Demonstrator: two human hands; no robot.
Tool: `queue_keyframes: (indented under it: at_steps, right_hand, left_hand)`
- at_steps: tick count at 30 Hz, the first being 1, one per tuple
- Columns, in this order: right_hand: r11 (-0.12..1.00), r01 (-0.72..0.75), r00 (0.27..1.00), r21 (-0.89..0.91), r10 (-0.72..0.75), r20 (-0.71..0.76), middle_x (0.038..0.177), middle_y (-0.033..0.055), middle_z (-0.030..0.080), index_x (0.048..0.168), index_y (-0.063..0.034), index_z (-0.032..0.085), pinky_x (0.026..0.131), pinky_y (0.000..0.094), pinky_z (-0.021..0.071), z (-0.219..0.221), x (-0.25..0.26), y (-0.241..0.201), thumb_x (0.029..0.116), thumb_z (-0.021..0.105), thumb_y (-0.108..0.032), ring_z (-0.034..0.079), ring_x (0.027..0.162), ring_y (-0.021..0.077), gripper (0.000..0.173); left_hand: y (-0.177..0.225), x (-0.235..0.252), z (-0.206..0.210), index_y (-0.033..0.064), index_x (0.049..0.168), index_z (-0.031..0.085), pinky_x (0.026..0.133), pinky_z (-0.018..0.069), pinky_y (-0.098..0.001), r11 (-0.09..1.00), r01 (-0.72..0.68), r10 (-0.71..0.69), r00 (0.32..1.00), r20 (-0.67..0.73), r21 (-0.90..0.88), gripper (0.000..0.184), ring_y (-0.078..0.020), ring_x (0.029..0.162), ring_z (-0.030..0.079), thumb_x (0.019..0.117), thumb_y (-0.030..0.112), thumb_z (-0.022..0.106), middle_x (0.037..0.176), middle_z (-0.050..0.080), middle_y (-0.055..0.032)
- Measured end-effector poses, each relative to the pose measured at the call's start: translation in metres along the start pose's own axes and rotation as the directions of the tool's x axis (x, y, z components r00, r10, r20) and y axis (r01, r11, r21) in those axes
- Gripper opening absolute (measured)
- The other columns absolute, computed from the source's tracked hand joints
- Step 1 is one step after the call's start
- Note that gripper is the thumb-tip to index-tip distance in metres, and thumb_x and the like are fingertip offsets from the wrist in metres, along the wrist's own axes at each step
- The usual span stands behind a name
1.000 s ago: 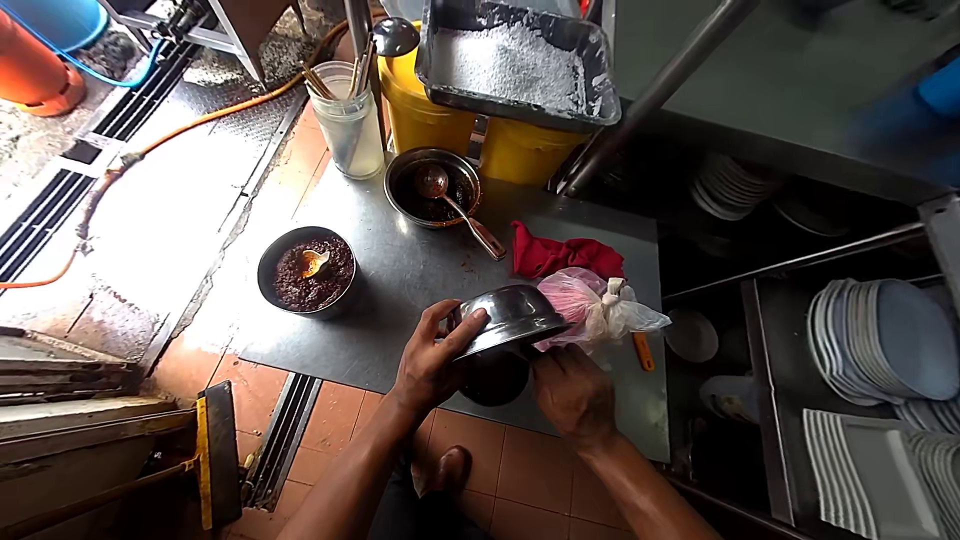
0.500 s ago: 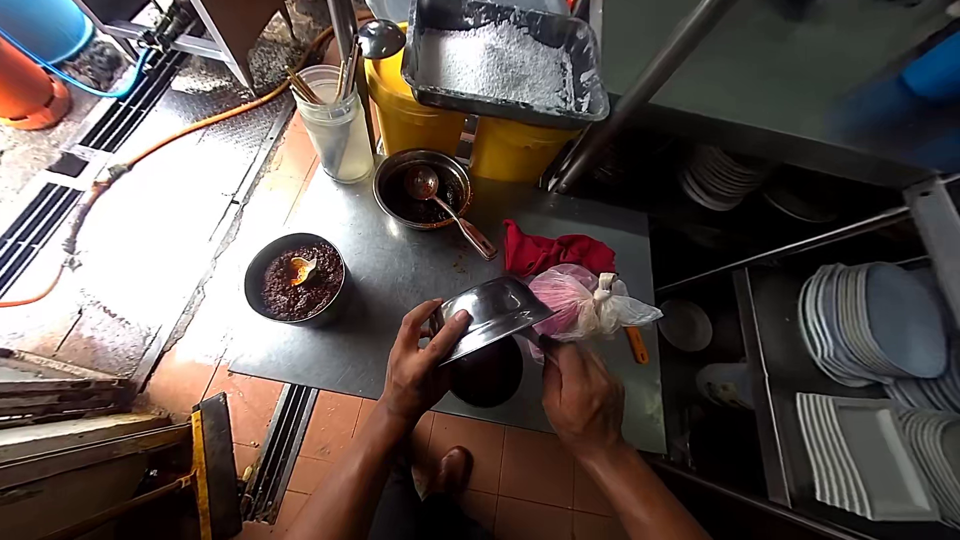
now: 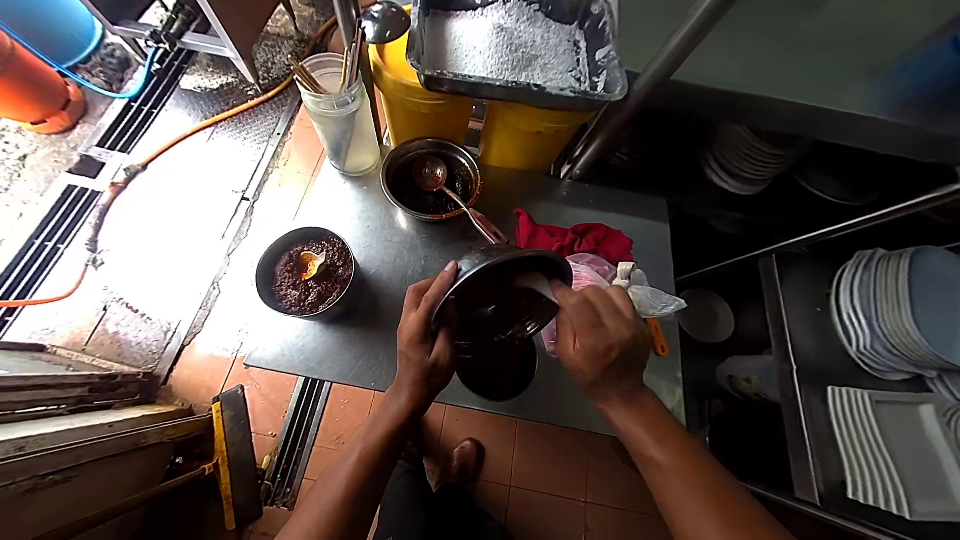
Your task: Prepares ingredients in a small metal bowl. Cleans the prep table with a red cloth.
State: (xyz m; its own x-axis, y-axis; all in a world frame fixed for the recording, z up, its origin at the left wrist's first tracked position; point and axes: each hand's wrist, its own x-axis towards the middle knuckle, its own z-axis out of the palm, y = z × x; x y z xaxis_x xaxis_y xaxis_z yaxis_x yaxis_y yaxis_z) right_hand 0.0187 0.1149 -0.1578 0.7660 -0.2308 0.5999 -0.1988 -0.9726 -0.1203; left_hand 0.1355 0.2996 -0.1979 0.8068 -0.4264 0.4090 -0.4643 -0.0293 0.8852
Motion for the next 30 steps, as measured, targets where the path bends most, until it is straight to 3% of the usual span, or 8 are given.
queue_keyframes:
  at_steps: [2, 5, 9, 11, 16, 20, 25, 30]
  right_hand:
    - [0.999, -0.036, 0.996, -0.039, 0.039, 0.082, 0.079, 0.0111, 0.064, 0.109, -0.0081, 0.076, 0.053, 0.0412, 0.0451, 0.002, -0.003, -0.006, 0.0996, 0.054, -0.008, 0.062, 0.072, 0.0316, 0.024]
    - [0.999, 0.022, 0.981, 0.045, -0.031, 0.192, 0.076, 0.0078, 0.064, 0.106, -0.0097, 0.078, 0.05, 0.0383, 0.0454, -0.009, -0.025, -0.015, 0.0972, 0.055, -0.01, 0.062, 0.068, 0.0275, 0.025]
    - [0.996, -0.08, 0.997, 0.039, 0.079, 0.026, 0.082, 0.0131, 0.069, 0.111, -0.0037, 0.075, 0.056, 0.0422, 0.049, -0.015, 0.003, -0.011, 0.0998, 0.049, -0.009, 0.065, 0.072, 0.0312, 0.028]
    - [0.998, -0.053, 0.998, 0.021, 0.053, -0.023, 0.083, 0.0132, 0.068, 0.111, -0.0044, 0.075, 0.057, 0.0419, 0.0485, -0.004, 0.015, -0.012, 0.0997, 0.051, -0.006, 0.064, 0.074, 0.0313, 0.026]
    - [0.992, 0.12, 0.983, 0.046, -0.126, 0.137, 0.075, 0.0069, 0.061, 0.107, -0.0102, 0.078, 0.05, 0.0362, 0.0427, -0.015, -0.011, -0.01, 0.0951, 0.056, -0.007, 0.059, 0.066, 0.0255, 0.025]
    - [0.999, -0.003, 1.0, -0.039, 0.004, 0.021, 0.081, 0.0118, 0.067, 0.111, -0.0068, 0.076, 0.054, 0.0407, 0.0451, -0.014, 0.011, 0.0, 0.098, 0.052, -0.005, 0.061, 0.07, 0.0306, 0.027]
    - [0.999, 0.041, 0.987, -0.021, -0.037, 0.154, 0.077, 0.0068, 0.066, 0.108, -0.0121, 0.077, 0.051, 0.037, 0.0472, 0.005, -0.04, -0.01, 0.0966, 0.055, -0.009, 0.064, 0.068, 0.0262, 0.026]
    - [0.997, -0.068, 0.997, -0.034, 0.069, 0.034, 0.082, 0.0117, 0.066, 0.108, -0.0069, 0.075, 0.053, 0.0418, 0.0476, 0.003, -0.007, -0.01, 0.0981, 0.052, -0.009, 0.063, 0.07, 0.0306, 0.025]
  left_hand:
    - [0.002, 0.002, -0.001, 0.0097, 0.146, 0.056, 0.096, 0.0496, -0.0272, 0.999, 0.035, -0.035, 0.999, -0.02, -0.005, 0.045, -0.0125, 0.112, 0.057, 0.1028, 0.006, 0.046, 0.121, 0.06, -0.0079]
    - [-0.001, 0.006, -0.002, 0.0093, 0.146, 0.056, 0.095, 0.0507, -0.0273, 1.0, 0.023, -0.023, 1.0, -0.007, -0.005, 0.044, -0.0126, 0.109, 0.059, 0.1028, 0.006, 0.046, 0.118, 0.06, -0.0084]
    - [0.0, 0.002, 0.001, 0.0114, 0.146, 0.057, 0.094, 0.0502, -0.0273, 0.999, 0.029, -0.028, 0.998, 0.055, -0.028, 0.045, -0.0126, 0.108, 0.058, 0.1023, 0.006, 0.046, 0.118, 0.06, -0.0083]
    - [0.005, 0.003, 0.002, 0.015, 0.148, 0.055, 0.093, 0.0506, -0.0273, 0.995, 0.083, -0.079, 0.993, 0.083, -0.049, 0.046, -0.0115, 0.107, 0.058, 0.1041, 0.009, 0.045, 0.119, 0.06, -0.0064]
    - [-0.003, 0.017, 0.001, 0.0109, 0.143, 0.06, 0.094, 0.0507, -0.0274, 0.999, 0.013, -0.007, 0.993, 0.115, -0.046, 0.042, -0.0117, 0.108, 0.059, 0.1029, 0.008, 0.046, 0.116, 0.062, -0.0067]
    - [-0.001, 0.022, 0.001, 0.0122, 0.143, 0.06, 0.096, 0.0492, -0.0265, 1.0, -0.011, 0.015, 0.985, 0.172, -0.027, 0.043, -0.0116, 0.112, 0.058, 0.1022, 0.008, 0.046, 0.119, 0.062, -0.0066]
    - [-0.003, 0.025, -0.002, 0.0136, 0.143, 0.061, 0.094, 0.0513, -0.027, 1.0, 0.011, -0.01, 0.985, 0.171, -0.004, 0.042, -0.0109, 0.109, 0.059, 0.1026, 0.009, 0.048, 0.117, 0.063, -0.0056]
    - [0.0, 0.026, -0.01, 0.0151, 0.144, 0.06, 0.093, 0.0524, -0.0271, 1.0, 0.001, -0.006, 0.979, 0.203, 0.024, 0.044, -0.0108, 0.11, 0.059, 0.1025, 0.009, 0.047, 0.12, 0.061, -0.0052]
